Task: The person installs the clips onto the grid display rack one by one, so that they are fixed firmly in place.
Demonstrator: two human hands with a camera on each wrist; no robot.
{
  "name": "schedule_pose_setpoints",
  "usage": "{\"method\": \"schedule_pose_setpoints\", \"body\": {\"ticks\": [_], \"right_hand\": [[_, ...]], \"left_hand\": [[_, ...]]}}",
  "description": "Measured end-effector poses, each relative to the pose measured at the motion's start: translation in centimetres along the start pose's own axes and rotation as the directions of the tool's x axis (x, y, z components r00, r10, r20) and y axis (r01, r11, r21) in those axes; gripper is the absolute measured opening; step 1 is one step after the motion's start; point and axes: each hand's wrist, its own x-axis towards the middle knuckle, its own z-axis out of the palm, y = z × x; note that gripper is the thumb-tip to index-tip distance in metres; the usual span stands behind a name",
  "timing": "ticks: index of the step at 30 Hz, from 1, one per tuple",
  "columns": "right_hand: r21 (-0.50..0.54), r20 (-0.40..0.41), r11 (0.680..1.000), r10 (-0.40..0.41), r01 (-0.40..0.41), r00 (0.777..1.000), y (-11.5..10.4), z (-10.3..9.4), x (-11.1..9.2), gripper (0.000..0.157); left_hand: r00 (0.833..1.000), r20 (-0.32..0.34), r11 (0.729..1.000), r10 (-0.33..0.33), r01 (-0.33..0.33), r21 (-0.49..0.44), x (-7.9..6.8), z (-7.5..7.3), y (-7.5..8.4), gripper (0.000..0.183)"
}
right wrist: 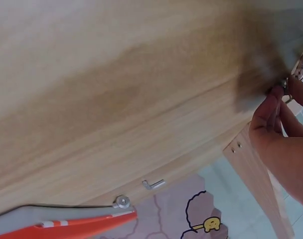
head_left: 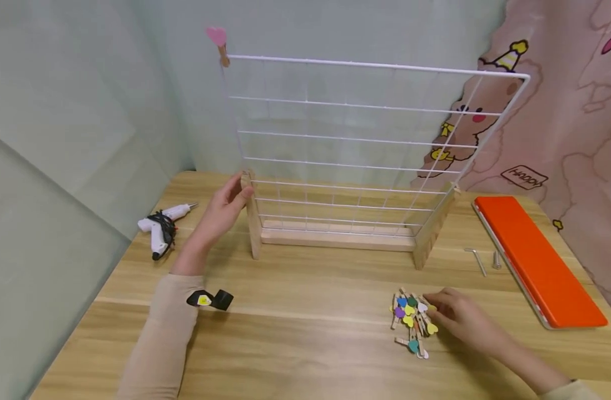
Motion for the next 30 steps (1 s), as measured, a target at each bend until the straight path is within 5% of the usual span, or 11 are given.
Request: {"method": "schedule_pose_setpoints", "body": {"ticks": [6, 16, 23, 30], "right_hand": [[-0.069, -0.105, 0.994, -0.095, 0.088, 0.990, -0.2, 0.0, 0.2, 0.019], [-0.074, -0.154, 0.994, -0.089, 0.078, 0.984, 0.2, -1.2, 1.5, 0.019], [-0.064, -0.255, 0.958, -0.286, 0.280, 0.923, -2.0, -4.8, 5.6, 0.025], [-0.093, -0.250, 0.881, -0.471, 0.464, 0.846, -9.3, -11.4, 11.9, 0.023]], "left_hand": [[1.000, 0.012, 1.000, -0.008, 0.009, -0.019, 0.1, 0.1, 0.2, 0.063], [1.000, -0.005, 1.000, 0.005, -0.005, -0.016, 0.7, 0.2, -0.4, 0.063], [0.999, -0.008, 0.998, 0.053, -0.053, -0.019, 1.4, 0.7, -0.9, 0.062], [0.998, 0.011, 0.996, 0.065, -0.064, -0.062, 1.9, 1.2, -1.2, 0.057]]}}
